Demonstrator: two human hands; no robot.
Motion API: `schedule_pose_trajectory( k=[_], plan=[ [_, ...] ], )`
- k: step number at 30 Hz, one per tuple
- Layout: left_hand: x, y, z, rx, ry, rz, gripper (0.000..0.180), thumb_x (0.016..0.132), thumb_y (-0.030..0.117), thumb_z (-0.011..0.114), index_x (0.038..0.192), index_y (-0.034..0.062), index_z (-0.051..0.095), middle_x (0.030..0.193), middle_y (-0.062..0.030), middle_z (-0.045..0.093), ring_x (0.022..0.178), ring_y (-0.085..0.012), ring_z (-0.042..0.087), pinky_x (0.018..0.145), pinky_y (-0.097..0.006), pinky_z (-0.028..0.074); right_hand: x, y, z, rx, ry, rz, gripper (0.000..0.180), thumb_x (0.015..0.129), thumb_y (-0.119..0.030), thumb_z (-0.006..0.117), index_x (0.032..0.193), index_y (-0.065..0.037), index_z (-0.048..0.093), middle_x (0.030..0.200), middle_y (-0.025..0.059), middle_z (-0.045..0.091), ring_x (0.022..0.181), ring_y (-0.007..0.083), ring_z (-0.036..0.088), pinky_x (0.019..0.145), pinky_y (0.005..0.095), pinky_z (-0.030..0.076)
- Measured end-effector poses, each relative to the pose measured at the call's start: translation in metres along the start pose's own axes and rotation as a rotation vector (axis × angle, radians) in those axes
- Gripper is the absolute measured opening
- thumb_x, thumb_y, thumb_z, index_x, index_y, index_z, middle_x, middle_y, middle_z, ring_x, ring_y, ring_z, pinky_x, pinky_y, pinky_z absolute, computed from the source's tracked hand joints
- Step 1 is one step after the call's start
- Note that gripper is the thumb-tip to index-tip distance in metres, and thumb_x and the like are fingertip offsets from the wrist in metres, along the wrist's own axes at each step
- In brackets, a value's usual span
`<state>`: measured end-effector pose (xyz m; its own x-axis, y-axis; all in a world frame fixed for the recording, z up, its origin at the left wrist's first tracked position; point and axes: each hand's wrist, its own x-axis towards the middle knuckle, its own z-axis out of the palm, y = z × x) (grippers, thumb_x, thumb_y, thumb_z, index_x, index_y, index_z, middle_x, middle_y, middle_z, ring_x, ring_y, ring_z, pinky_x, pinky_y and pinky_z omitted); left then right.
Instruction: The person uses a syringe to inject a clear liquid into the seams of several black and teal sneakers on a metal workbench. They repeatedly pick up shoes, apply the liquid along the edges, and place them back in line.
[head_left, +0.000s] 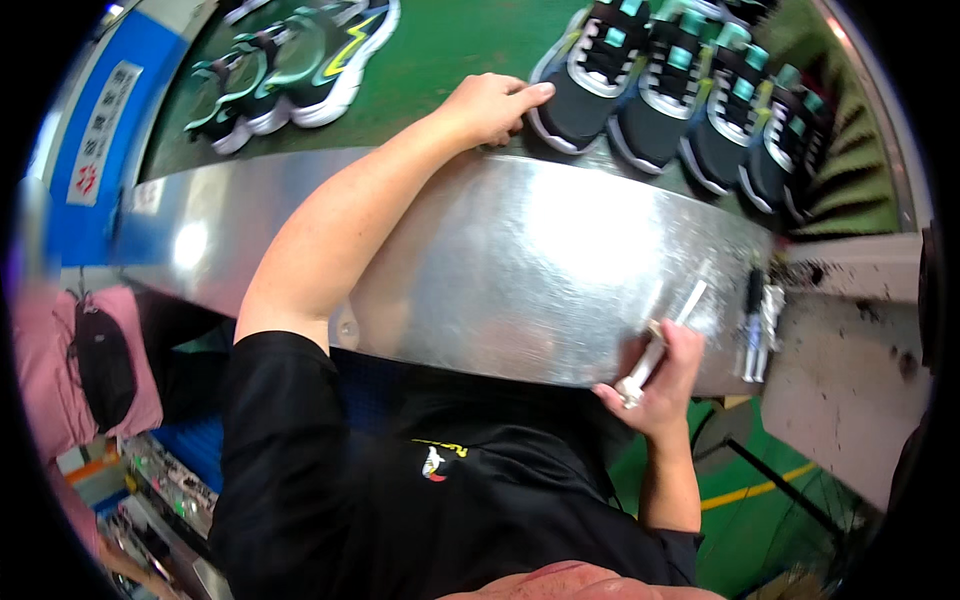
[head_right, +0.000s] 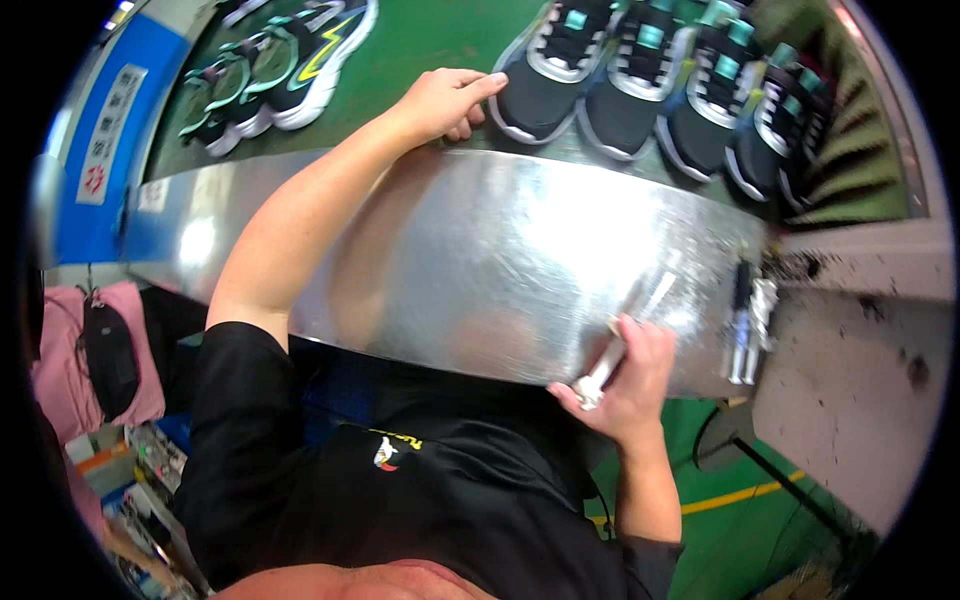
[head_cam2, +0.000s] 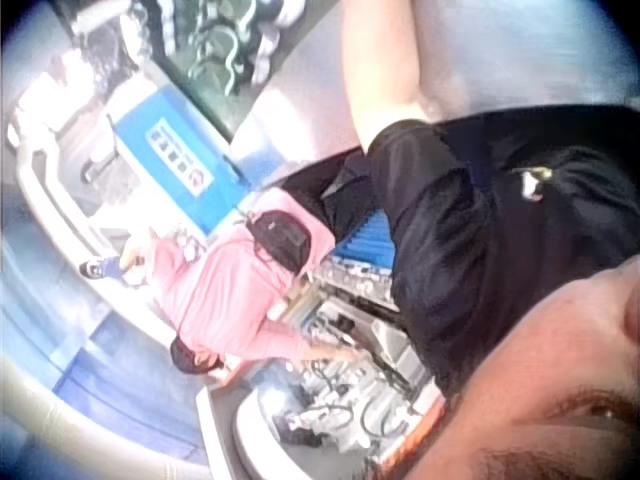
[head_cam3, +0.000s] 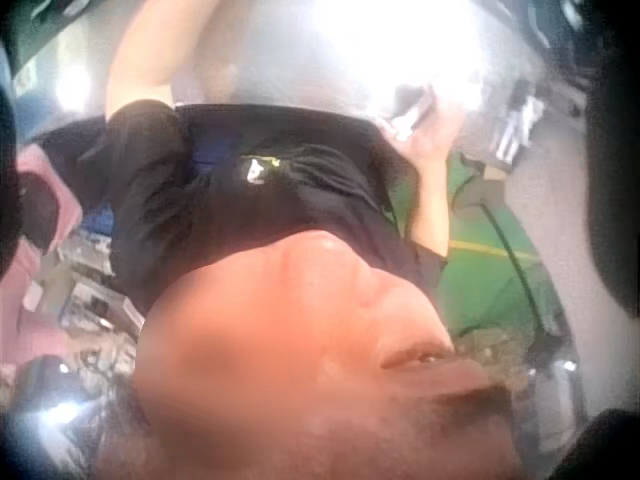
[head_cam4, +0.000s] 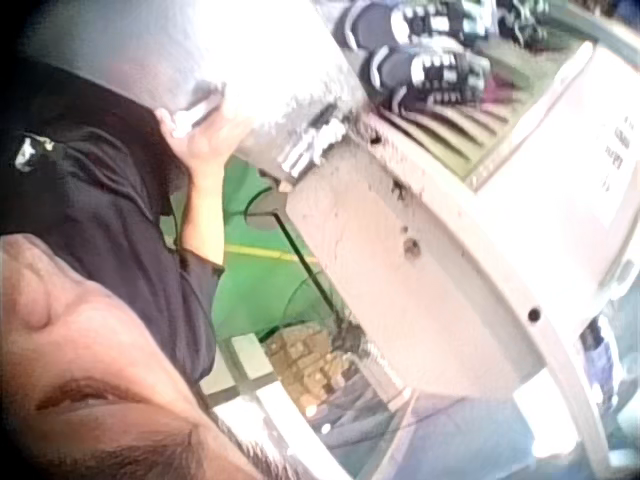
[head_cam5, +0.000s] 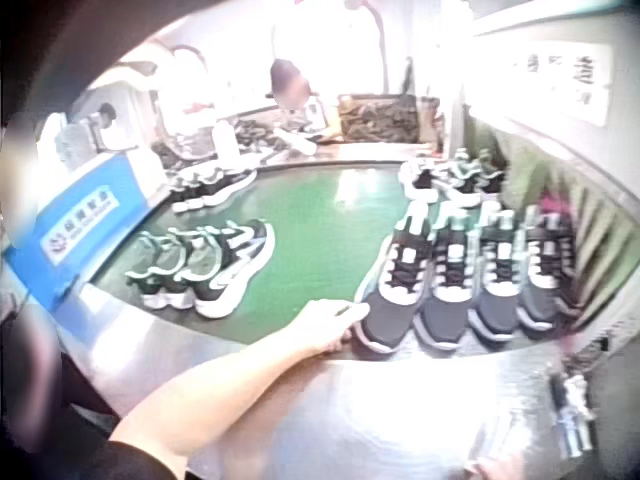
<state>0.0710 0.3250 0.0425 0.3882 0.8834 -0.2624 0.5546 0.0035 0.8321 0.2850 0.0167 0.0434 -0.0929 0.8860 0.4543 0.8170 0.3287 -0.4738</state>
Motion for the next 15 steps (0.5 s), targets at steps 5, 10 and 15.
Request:
schedule_pose_trajectory(
  k=[5, 10, 15],
  plan=[
    [-0.065, -0.051, -0.065, -0.378, 0.391, 0.205, 0.059, 0.079, 0.028, 0.072, 0.118, -0.0064, 0.044, 0.086, -0.0124, 0.059, 0.064, -0.0167, 0.058, 0.059, -0.026, 0.050, -0.005, -0.001, 0.004, -0.007, -0.018, 0.009, 0.091, 0.063, -0.061, 0.072, 0.125, -0.002, 0.038, 0.102, 0.0136, 0.048, 0.085, 0.0305, 0.044, 0.076, 0.0427, 0.035],
    [-0.084, -0.124, -0.154, -0.375, 0.712, 0.326, 0.058, 0.077, 0.011, 0.073, 0.120, -0.0070, 0.040, 0.106, -0.0128, 0.056, 0.093, -0.0169, 0.058, 0.083, -0.029, 0.048, -0.002, -0.001, 0.006, 0.015, -0.042, 0.000, 0.093, 0.065, -0.061, 0.071, 0.128, -0.002, 0.036, 0.104, 0.0123, 0.048, 0.086, 0.0298, 0.043, 0.078, 0.0422, 0.034],
    [-0.028, -0.114, -0.155, -0.311, 0.628, 0.348, 0.082, 0.064, 0.006, 0.081, 0.134, 0.0074, 0.039, 0.119, -0.0073, 0.056, 0.106, -0.0179, 0.054, 0.093, -0.030, 0.043, -0.003, -0.003, 0.005, 0.003, -0.024, 0.011, 0.094, 0.065, -0.061, 0.071, 0.129, -0.002, 0.036, 0.103, 0.0124, 0.048, 0.088, 0.0298, 0.044, 0.079, 0.0421, 0.034]
  ],
)
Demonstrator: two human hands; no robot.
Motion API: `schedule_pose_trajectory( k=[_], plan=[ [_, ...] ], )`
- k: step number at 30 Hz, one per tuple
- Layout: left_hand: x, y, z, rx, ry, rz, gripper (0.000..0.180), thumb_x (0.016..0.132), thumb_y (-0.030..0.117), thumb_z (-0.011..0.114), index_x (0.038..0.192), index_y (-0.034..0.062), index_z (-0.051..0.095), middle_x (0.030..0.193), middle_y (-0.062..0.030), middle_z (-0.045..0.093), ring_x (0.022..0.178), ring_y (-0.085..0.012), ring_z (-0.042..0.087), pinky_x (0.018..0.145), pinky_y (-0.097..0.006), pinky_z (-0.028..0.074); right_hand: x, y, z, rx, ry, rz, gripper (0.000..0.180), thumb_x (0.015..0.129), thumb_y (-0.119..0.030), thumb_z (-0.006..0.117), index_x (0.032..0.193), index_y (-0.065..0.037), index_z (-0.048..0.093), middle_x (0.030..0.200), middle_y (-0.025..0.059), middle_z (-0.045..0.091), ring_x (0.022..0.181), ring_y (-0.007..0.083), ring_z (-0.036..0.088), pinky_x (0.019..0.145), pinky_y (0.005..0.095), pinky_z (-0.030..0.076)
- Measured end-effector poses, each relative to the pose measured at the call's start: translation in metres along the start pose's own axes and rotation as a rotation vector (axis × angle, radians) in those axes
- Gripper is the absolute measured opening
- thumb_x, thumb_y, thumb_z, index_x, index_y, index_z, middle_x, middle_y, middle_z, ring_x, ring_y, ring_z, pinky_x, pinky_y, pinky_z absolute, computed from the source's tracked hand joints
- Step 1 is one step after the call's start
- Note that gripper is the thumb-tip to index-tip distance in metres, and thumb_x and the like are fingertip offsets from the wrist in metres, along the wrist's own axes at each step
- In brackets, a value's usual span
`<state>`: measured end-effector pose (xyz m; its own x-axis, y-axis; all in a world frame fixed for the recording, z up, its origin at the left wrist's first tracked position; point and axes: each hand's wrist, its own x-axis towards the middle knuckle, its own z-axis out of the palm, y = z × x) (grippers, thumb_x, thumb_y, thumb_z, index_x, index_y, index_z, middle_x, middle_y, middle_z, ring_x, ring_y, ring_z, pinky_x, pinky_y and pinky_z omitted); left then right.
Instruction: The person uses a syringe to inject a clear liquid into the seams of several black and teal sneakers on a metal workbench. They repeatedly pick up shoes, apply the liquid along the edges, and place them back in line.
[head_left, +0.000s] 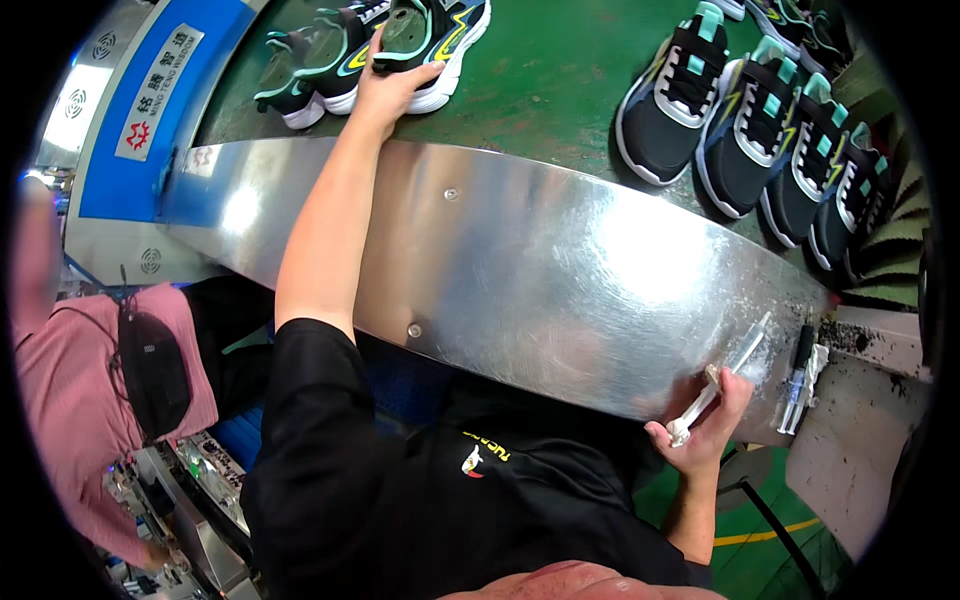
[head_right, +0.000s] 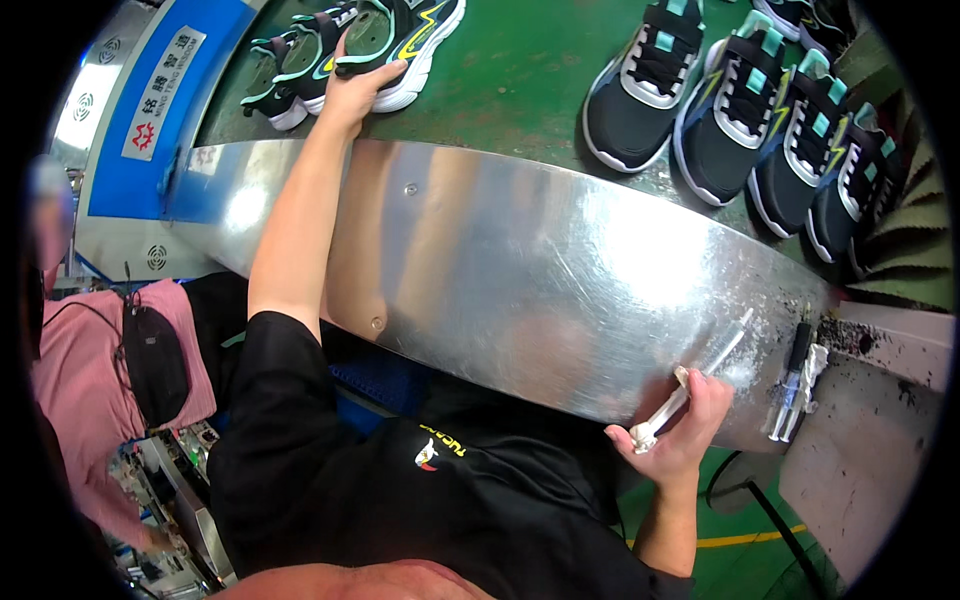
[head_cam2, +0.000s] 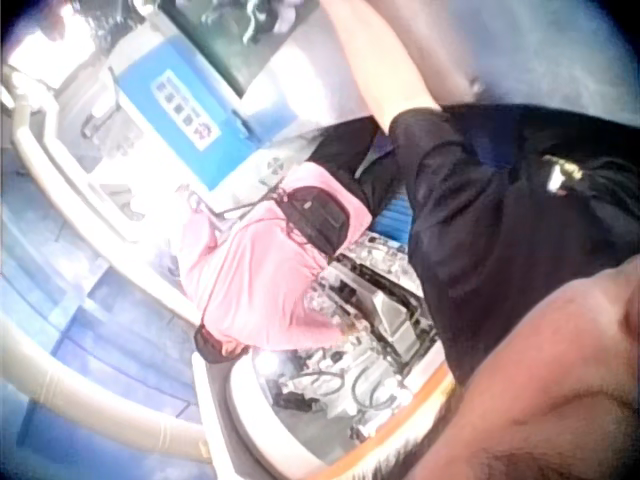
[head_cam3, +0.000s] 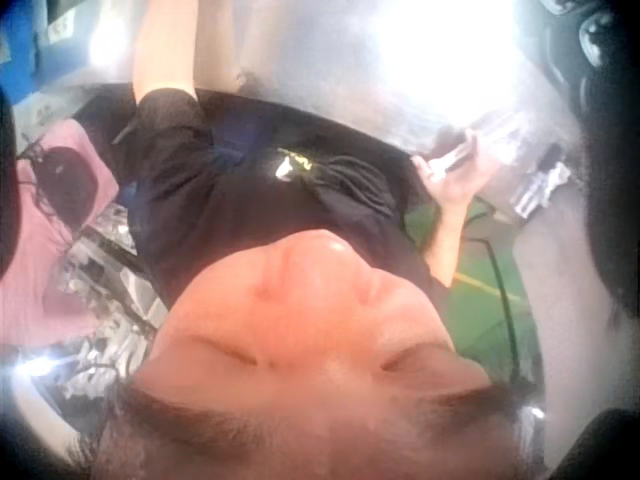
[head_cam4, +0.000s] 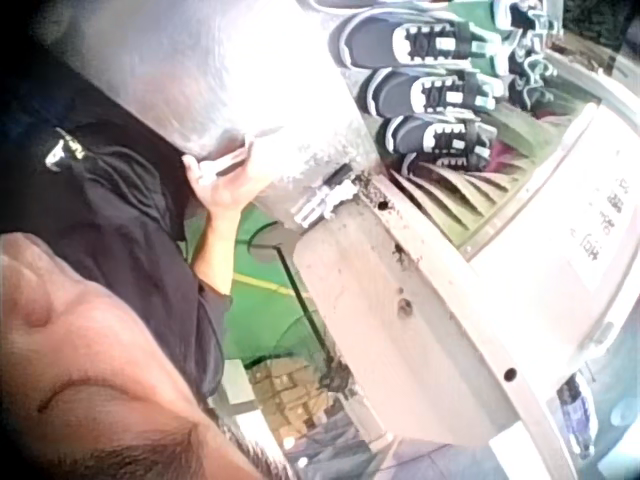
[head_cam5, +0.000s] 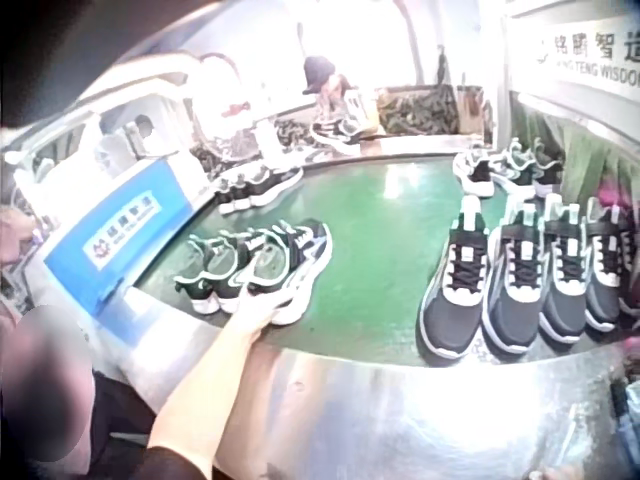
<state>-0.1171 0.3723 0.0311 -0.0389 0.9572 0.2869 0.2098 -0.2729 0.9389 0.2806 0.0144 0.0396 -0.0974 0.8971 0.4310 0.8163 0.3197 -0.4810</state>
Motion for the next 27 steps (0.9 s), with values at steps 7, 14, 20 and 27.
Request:
schedule_pose_trajectory(
  k=[7, 14, 20, 27],
  plan=[
    [-0.004, 0.034, 0.000, 0.053, -0.025, -0.017, 0.071, 0.066, 0.003, 0.077, 0.130, 0.0062, 0.047, 0.112, -0.0082, 0.061, 0.100, -0.0173, 0.058, 0.088, -0.030, 0.046, 0.005, 0.000, -0.002, -0.045, 0.025, -0.028, 0.092, 0.063, -0.060, 0.072, 0.127, -0.002, 0.038, 0.097, 0.0143, 0.048, 0.082, 0.0304, 0.044, 0.075, 0.0418, 0.036],
    [-0.146, 0.103, -0.024, -0.129, -0.222, -0.110, 0.092, 0.063, 0.000, 0.069, 0.144, 0.0075, 0.026, 0.132, -0.0101, 0.047, 0.117, -0.0223, 0.049, 0.102, -0.034, 0.036, 0.000, 0.004, -0.005, -0.005, 0.039, -0.035, 0.091, 0.064, -0.058, 0.073, 0.126, -0.001, 0.039, 0.098, 0.0146, 0.049, 0.083, 0.0296, 0.045, 0.074, 0.0399, 0.037],
    [-0.244, 0.129, 0.003, 0.292, -0.434, 0.111, 0.100, 0.064, 0.010, 0.076, 0.144, 0.0017, 0.016, 0.134, -0.0159, 0.039, 0.120, -0.0255, 0.046, 0.099, -0.034, 0.038, -0.020, -0.005, -0.024, 0.211, -0.025, 0.140, 0.096, 0.062, -0.058, 0.076, 0.128, 0.001, 0.038, 0.101, 0.0131, 0.048, 0.084, 0.0275, 0.045, 0.075, 0.0382, 0.038],
    [-0.142, 0.098, 0.012, -0.283, -0.252, -0.343, 0.057, 0.084, 0.022, 0.059, 0.132, 0.0004, 0.037, 0.121, -0.0147, 0.048, 0.094, -0.0206, 0.059, 0.072, -0.025, 0.050, -0.065, -0.010, -0.047, 0.403, -0.065, 0.313, 0.109, 0.057, -0.062, 0.077, 0.132, 0.003, 0.030, 0.107, 0.0126, 0.043, 0.093, 0.0221, 0.044, 0.080, 0.0338, 0.038]
  ],
)
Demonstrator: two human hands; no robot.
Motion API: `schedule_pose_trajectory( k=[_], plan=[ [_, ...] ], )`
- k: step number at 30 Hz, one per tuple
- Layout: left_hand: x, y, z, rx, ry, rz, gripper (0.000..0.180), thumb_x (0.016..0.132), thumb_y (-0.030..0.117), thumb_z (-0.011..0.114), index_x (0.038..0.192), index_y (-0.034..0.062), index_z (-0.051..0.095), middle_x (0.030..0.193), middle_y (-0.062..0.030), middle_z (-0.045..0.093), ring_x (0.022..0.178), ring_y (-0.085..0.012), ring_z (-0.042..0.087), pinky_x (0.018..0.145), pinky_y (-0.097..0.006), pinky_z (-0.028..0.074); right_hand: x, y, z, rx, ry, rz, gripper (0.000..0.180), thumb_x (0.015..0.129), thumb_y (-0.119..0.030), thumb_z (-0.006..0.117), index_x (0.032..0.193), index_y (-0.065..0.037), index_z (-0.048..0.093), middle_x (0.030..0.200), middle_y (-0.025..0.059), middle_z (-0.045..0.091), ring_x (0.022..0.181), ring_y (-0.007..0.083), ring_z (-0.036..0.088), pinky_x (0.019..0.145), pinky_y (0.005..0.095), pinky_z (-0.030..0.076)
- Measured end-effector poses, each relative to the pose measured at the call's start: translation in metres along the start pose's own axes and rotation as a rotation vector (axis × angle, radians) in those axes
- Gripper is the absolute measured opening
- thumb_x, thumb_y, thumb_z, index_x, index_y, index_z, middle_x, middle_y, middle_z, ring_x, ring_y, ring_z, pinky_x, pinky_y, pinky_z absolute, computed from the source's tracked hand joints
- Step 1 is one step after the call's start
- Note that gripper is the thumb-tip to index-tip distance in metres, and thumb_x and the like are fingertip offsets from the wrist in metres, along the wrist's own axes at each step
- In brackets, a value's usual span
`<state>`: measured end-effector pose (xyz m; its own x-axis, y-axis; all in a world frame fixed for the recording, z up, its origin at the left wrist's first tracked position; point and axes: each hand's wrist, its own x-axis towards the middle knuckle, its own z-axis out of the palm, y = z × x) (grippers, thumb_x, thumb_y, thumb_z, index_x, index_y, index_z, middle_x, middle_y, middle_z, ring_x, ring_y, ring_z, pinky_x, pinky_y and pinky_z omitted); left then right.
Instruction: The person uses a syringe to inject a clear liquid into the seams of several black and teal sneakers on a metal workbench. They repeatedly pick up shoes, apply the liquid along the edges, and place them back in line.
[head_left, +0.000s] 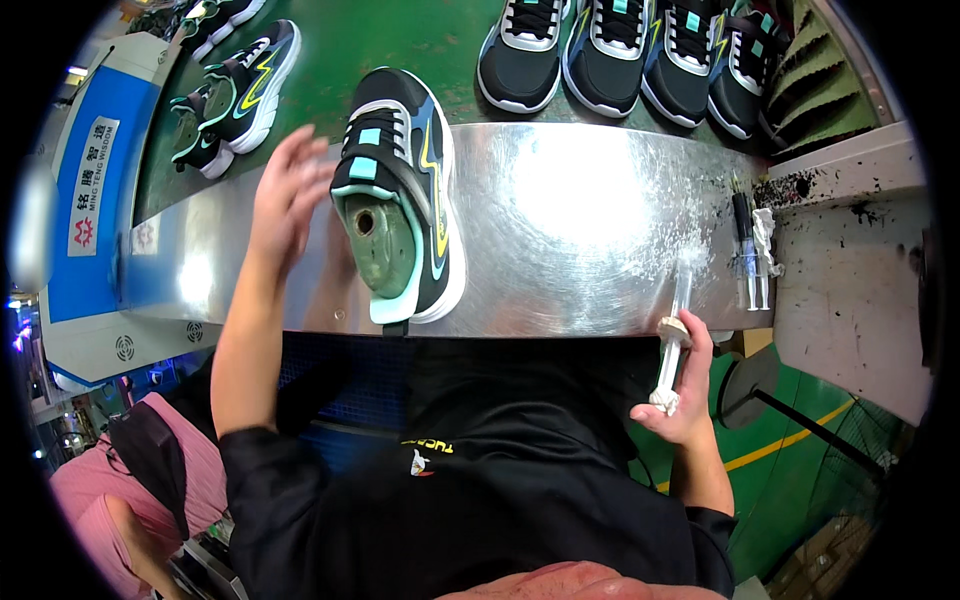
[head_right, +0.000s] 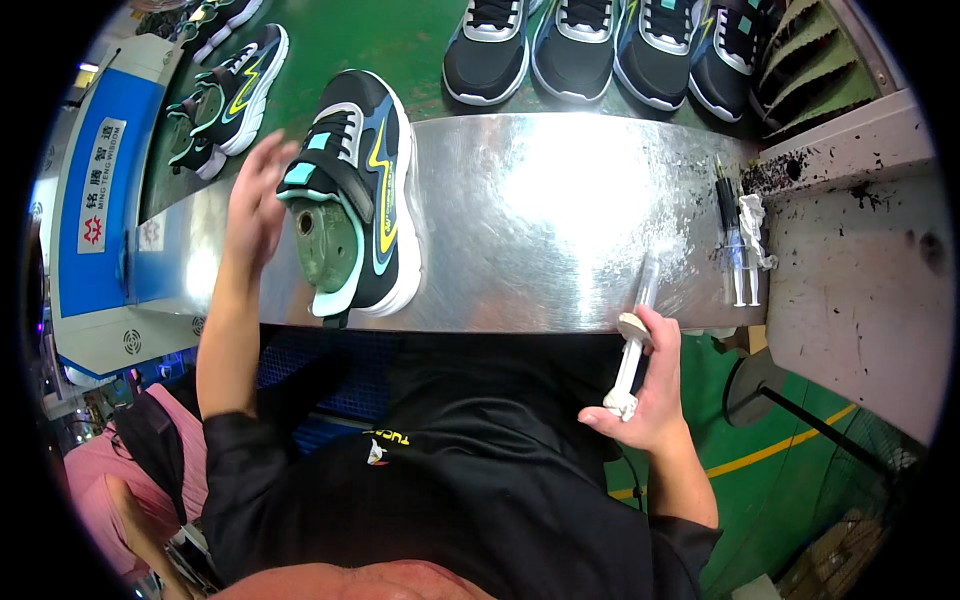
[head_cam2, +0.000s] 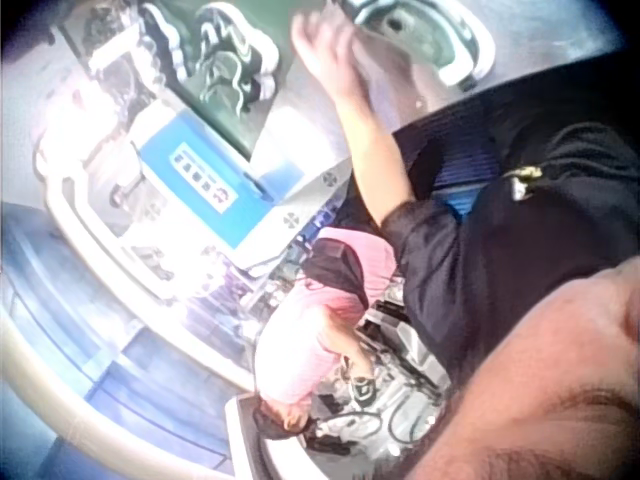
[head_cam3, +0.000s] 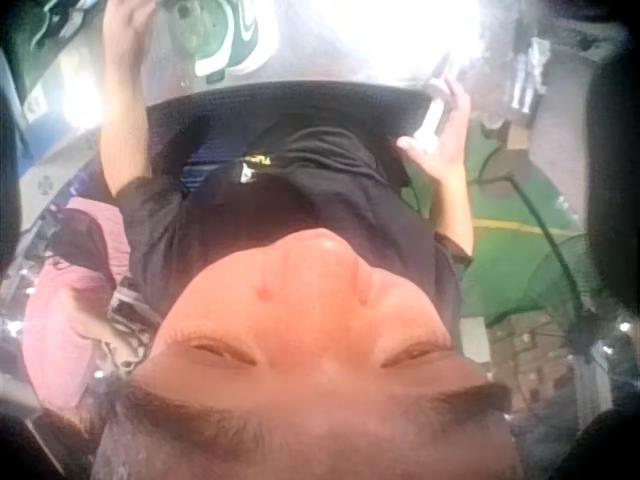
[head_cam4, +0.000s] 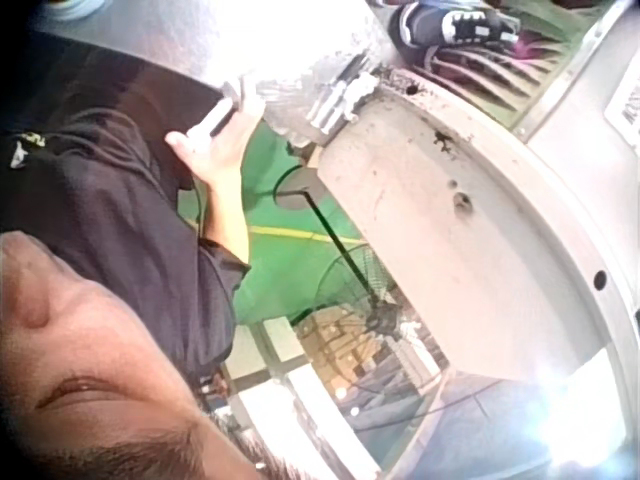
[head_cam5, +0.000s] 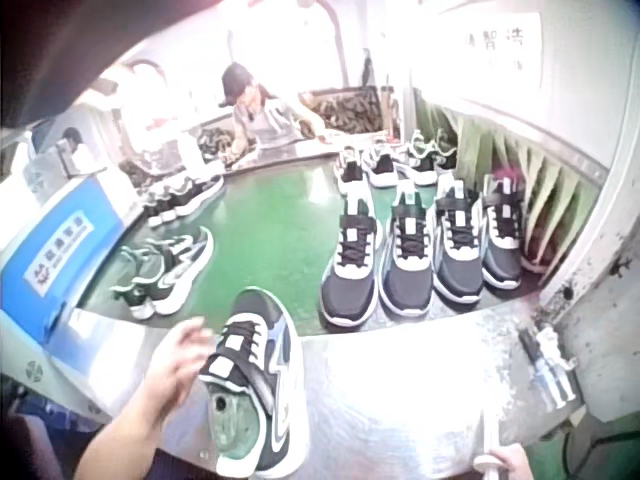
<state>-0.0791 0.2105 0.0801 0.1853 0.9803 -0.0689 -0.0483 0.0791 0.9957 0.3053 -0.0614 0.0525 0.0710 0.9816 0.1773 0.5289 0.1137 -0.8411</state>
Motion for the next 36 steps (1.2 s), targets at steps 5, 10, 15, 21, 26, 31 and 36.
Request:
schedule_pose_trajectory(
  k=[5, 10, 15, 21, 26, 31, 36],
  plan=[
    [0.097, -0.026, 0.009, 0.212, 0.001, -0.222, 0.047, 0.088, 0.042, 0.057, 0.105, -0.0011, 0.063, 0.089, -0.0088, 0.066, 0.076, -0.0142, 0.060, 0.067, -0.027, 0.048, -0.015, -0.008, 0.002, 0.291, 0.076, 0.217, 0.121, 0.059, -0.063, 0.075, 0.141, 0.004, 0.016, 0.126, 0.0148, 0.040, 0.113, 0.0235, 0.044, 0.097, 0.0369, 0.035],
    [0.105, -0.016, 0.028, 0.402, -0.114, -0.224, 0.051, 0.085, 0.042, 0.061, 0.106, -0.0039, 0.056, 0.096, -0.0113, 0.063, 0.080, -0.0161, 0.062, 0.070, -0.029, 0.051, -0.024, -0.018, 0.002, 0.205, 0.037, 0.211, 0.119, 0.060, -0.063, 0.074, 0.141, 0.004, 0.019, 0.124, 0.0148, 0.041, 0.112, 0.0235, 0.045, 0.095, 0.0365, 0.037],
    [0.067, 0.014, 0.069, -0.094, -0.129, -0.159, 0.043, 0.081, 0.020, 0.066, 0.110, -0.0055, 0.047, 0.096, -0.0130, 0.060, 0.078, -0.0163, 0.062, 0.067, -0.029, 0.053, -0.012, -0.041, 0.000, 0.369, 0.000, 0.311, 0.118, 0.057, -0.064, 0.075, 0.137, 0.006, 0.024, 0.119, 0.0122, 0.043, 0.107, 0.0205, 0.047, 0.093, 0.0338, 0.037],
    [-0.005, 0.059, 0.082, -0.475, -0.278, 0.206, 0.054, 0.075, 0.015, 0.063, 0.124, 0.0001, 0.045, 0.107, -0.0106, 0.061, 0.091, -0.0198, 0.062, 0.082, -0.031, 0.050, 0.044, -0.073, -0.005, 0.914, -0.020, 0.154, 0.120, 0.048, -0.068, 0.079, 0.134, -0.004, 0.027, 0.113, 0.0136, 0.046, 0.092, 0.0188, 0.045, 0.072, 0.0299, 0.035],
    [-0.020, 0.032, 0.065, -0.566, -0.238, 0.056, 0.066, 0.071, 0.023, 0.063, 0.130, 0.0019, 0.042, 0.116, -0.0127, 0.056, 0.105, -0.0230, 0.057, 0.091, -0.033, 0.045, 0.100, -0.118, 0.000, 1.209, -0.279, -0.044, 0.111, 0.050, -0.073, 0.074, 0.132, -0.013, 0.030, 0.105, 0.0168, 0.051, 0.083, 0.0216, 0.045, 0.070, 0.0327, 0.035],
    [-0.033, 0.028, 0.064, -0.730, -0.274, 0.070, 0.082, 0.063, 0.014, 0.067, 0.137, 0.0076, 0.033, 0.122, -0.0102, 0.053, 0.115, -0.0236, 0.051, 0.101, -0.037, 0.038, 0.127, -0.154, 0.016, 1.256, -0.364, -0.135, 0.097, 0.058, -0.074, 0.068, 0.128, -0.015, 0.037, 0.091, 0.0177, 0.059, 0.076, 0.0225, 0.047, 0.062, 0.0330, 0.033],
    [-0.027, 0.028, 0.055, -0.785, -0.554, 0.187, 0.079, 0.064, 0.009, 0.079, 0.131, 0.0088, 0.036, 0.119, -0.0065, 0.053, 0.112, -0.0181, 0.051, 0.098, -0.035, 0.039, 0.144, -0.179, 0.028, 1.226, -0.473, -0.181, 0.090, 0.063, -0.074, 0.064, 0.125, -0.012, 0.041, 0.090, 0.0185, 0.061, 0.072, 0.0233, 0.048, 0.061, 0.0332, 0.032]
  ],
)
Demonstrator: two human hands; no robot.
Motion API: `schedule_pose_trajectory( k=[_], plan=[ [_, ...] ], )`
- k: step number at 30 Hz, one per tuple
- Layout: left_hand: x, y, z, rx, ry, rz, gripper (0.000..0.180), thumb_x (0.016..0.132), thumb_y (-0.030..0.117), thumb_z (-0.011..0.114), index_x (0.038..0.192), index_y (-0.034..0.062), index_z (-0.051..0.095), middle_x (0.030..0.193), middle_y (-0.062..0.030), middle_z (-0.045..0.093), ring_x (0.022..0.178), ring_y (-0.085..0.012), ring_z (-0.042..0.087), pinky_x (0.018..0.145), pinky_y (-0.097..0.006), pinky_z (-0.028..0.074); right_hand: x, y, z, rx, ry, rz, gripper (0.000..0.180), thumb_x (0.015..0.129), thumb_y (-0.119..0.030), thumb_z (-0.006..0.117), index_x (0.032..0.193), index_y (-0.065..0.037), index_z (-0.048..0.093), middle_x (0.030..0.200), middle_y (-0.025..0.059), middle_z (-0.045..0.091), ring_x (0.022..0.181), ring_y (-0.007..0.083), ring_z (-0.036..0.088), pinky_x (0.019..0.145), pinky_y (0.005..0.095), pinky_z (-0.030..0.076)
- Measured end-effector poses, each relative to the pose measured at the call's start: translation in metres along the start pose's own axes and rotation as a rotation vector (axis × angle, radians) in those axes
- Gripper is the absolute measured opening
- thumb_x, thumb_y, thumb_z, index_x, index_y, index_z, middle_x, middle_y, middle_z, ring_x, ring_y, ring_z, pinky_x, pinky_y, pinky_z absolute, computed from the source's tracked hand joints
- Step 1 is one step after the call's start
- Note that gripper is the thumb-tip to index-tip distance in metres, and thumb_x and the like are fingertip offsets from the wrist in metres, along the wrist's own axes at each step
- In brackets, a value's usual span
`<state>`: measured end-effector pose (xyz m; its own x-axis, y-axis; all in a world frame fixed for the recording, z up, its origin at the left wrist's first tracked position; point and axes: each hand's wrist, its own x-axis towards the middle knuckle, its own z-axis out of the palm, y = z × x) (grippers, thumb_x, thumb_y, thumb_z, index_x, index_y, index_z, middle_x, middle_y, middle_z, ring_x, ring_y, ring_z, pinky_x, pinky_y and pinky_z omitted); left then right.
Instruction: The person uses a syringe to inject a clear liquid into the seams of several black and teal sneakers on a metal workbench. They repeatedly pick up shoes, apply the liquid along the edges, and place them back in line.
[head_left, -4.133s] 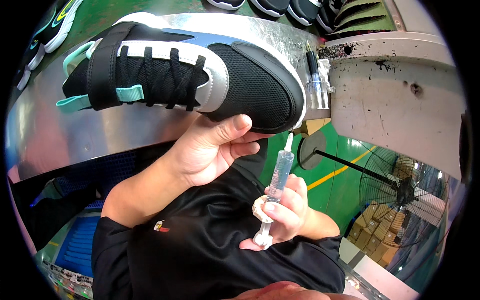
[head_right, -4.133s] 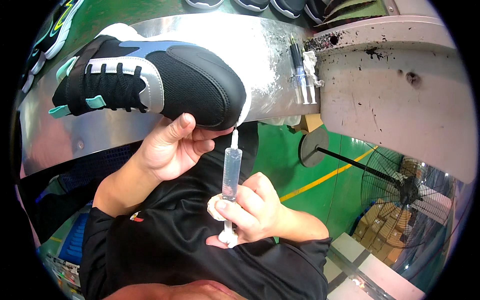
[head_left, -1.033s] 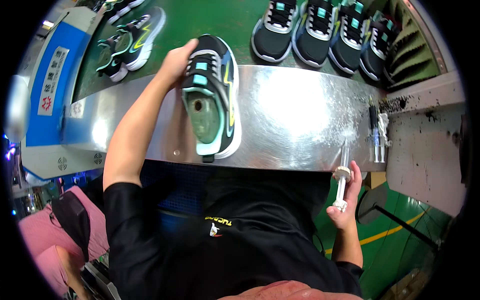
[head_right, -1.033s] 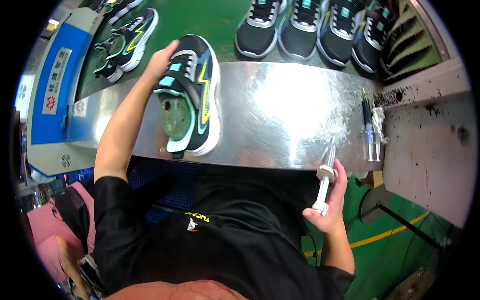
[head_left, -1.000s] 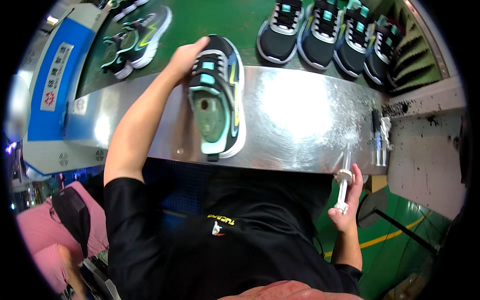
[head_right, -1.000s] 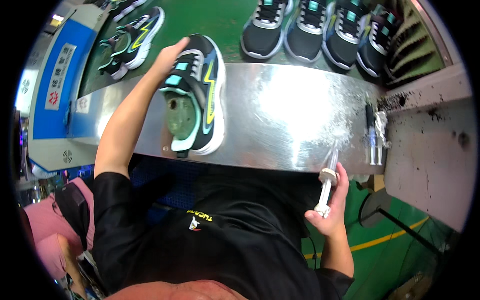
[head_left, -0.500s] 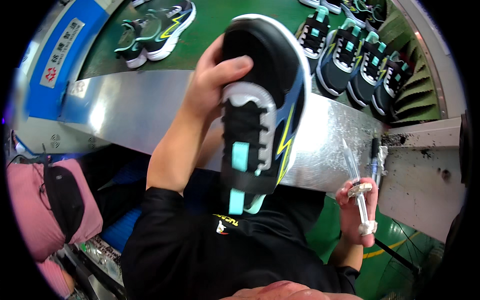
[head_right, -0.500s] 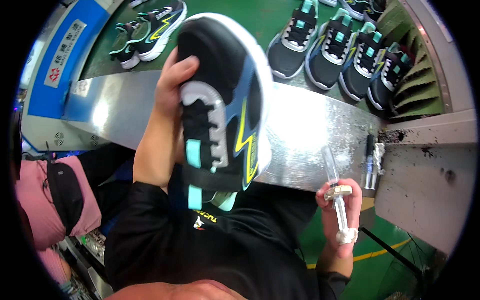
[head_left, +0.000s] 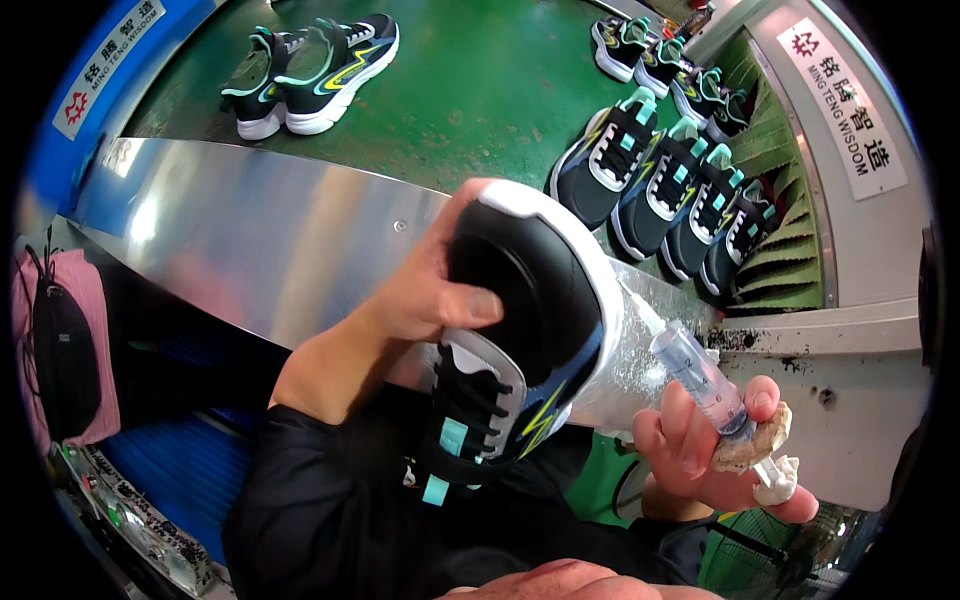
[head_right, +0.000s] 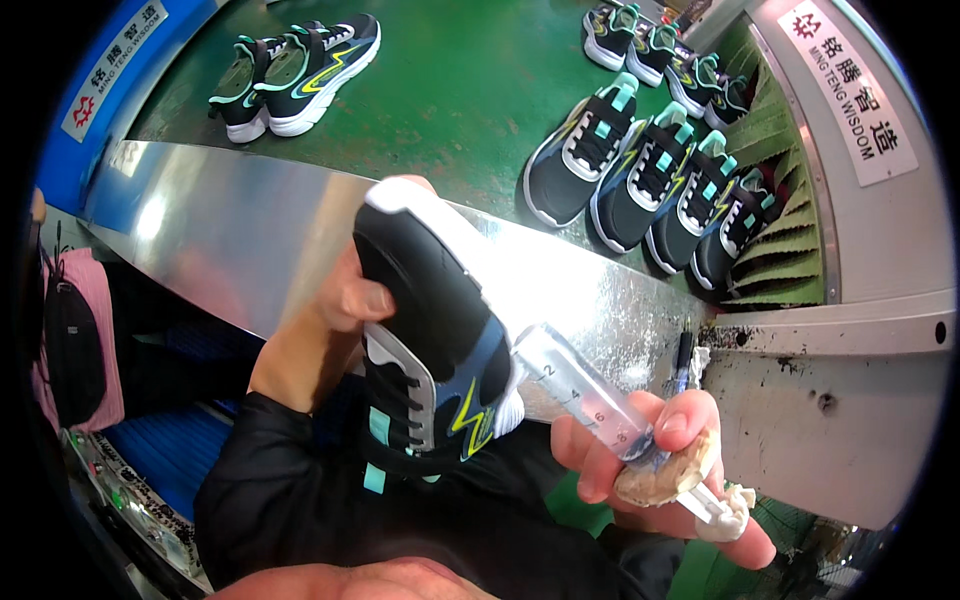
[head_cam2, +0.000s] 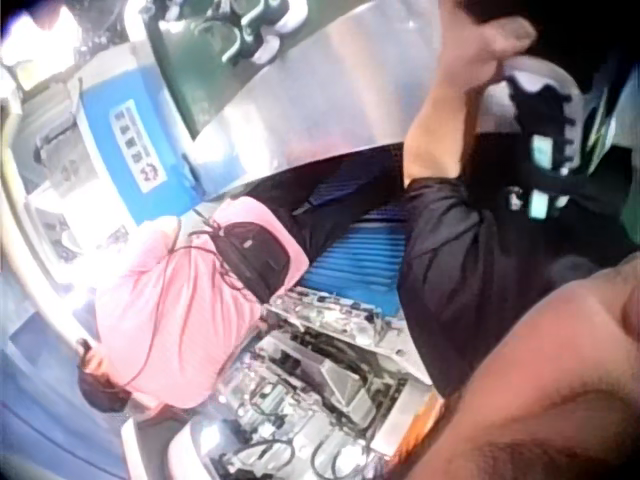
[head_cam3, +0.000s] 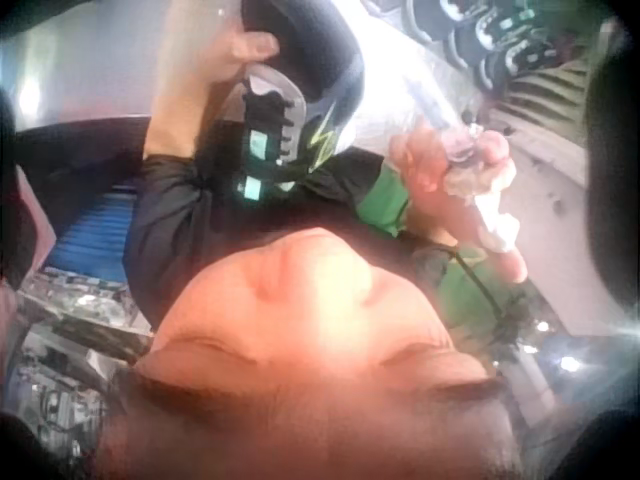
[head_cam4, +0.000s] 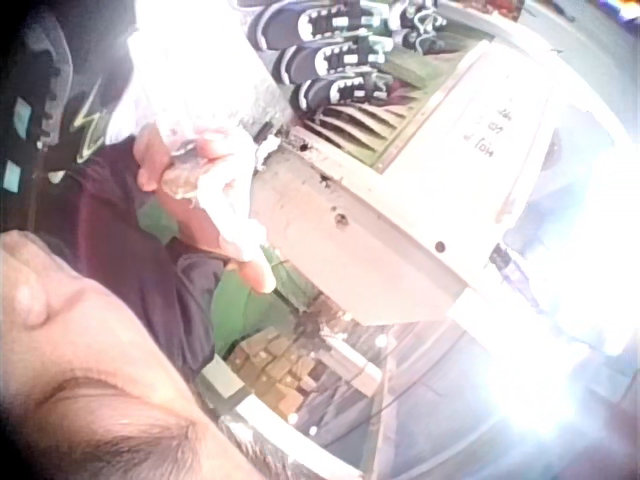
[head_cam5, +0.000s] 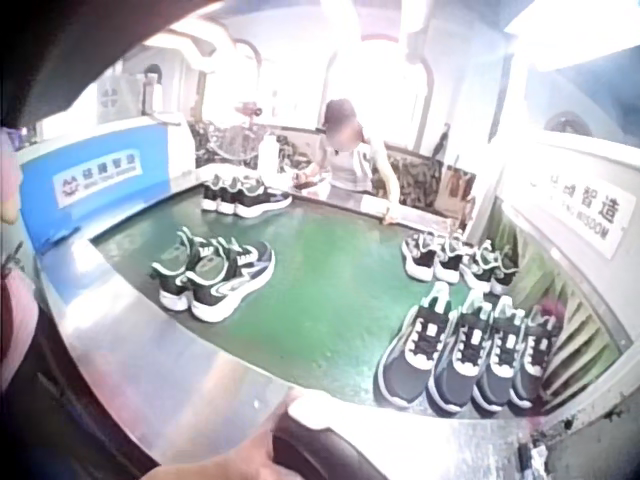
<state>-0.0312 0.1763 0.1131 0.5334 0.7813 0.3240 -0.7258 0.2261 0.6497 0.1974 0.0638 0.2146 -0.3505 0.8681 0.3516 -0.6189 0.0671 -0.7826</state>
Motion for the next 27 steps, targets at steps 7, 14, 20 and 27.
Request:
schedule_pose_trajectory(
  k=[7, 14, 20, 27],
  plan=[
    [-0.004, 0.011, 0.024, 0.208, 0.172, -0.067, 0.088, 0.054, 0.038, 0.084, 0.124, 0.0075, 0.039, 0.111, -0.0064, 0.047, 0.107, -0.0194, 0.049, 0.091, -0.035, 0.040, 0.018, -0.002, 0.014, -0.062, -0.048, 0.083, 0.088, 0.062, -0.073, 0.067, 0.122, -0.012, 0.044, 0.092, 0.0188, 0.062, 0.075, 0.0246, 0.049, 0.064, 0.0339, 0.034],
    [-0.007, 0.012, 0.023, 0.226, 0.112, -0.052, 0.086, 0.053, 0.035, 0.084, 0.122, 0.0085, 0.040, 0.113, -0.0079, 0.047, 0.109, -0.0203, 0.048, 0.091, -0.035, 0.040, 0.021, 0.000, 0.021, -0.111, -0.008, 0.102, 0.088, 0.063, -0.072, 0.067, 0.120, -0.009, 0.044, 0.090, 0.0189, 0.061, 0.078, 0.0260, 0.049, 0.067, 0.0357, 0.036],
    [-0.008, 0.010, 0.021, 0.226, 0.110, -0.019, 0.085, 0.053, 0.034, 0.083, 0.122, 0.0076, 0.040, 0.112, -0.0079, 0.046, 0.108, -0.0198, 0.048, 0.090, -0.035, 0.040, 0.021, -0.001, 0.025, -0.137, 0.004, 0.092, 0.088, 0.064, -0.071, 0.066, 0.119, -0.007, 0.043, 0.090, 0.0188, 0.059, 0.079, 0.0259, 0.050, 0.066, 0.0351, 0.037],
    [-0.004, 0.012, 0.025, 0.194, 0.196, -0.016, 0.087, 0.054, 0.032, 0.082, 0.124, 0.0053, 0.038, 0.109, -0.0076, 0.049, 0.101, -0.0186, 0.053, 0.086, -0.033, 0.044, 0.015, -0.002, 0.022, -0.172, 0.056, 0.069, 0.088, 0.063, -0.072, 0.067, 0.118, -0.007, 0.044, 0.090, 0.0181, 0.058, 0.079, 0.0254, 0.050, 0.066, 0.0352, 0.037]
  ],
)
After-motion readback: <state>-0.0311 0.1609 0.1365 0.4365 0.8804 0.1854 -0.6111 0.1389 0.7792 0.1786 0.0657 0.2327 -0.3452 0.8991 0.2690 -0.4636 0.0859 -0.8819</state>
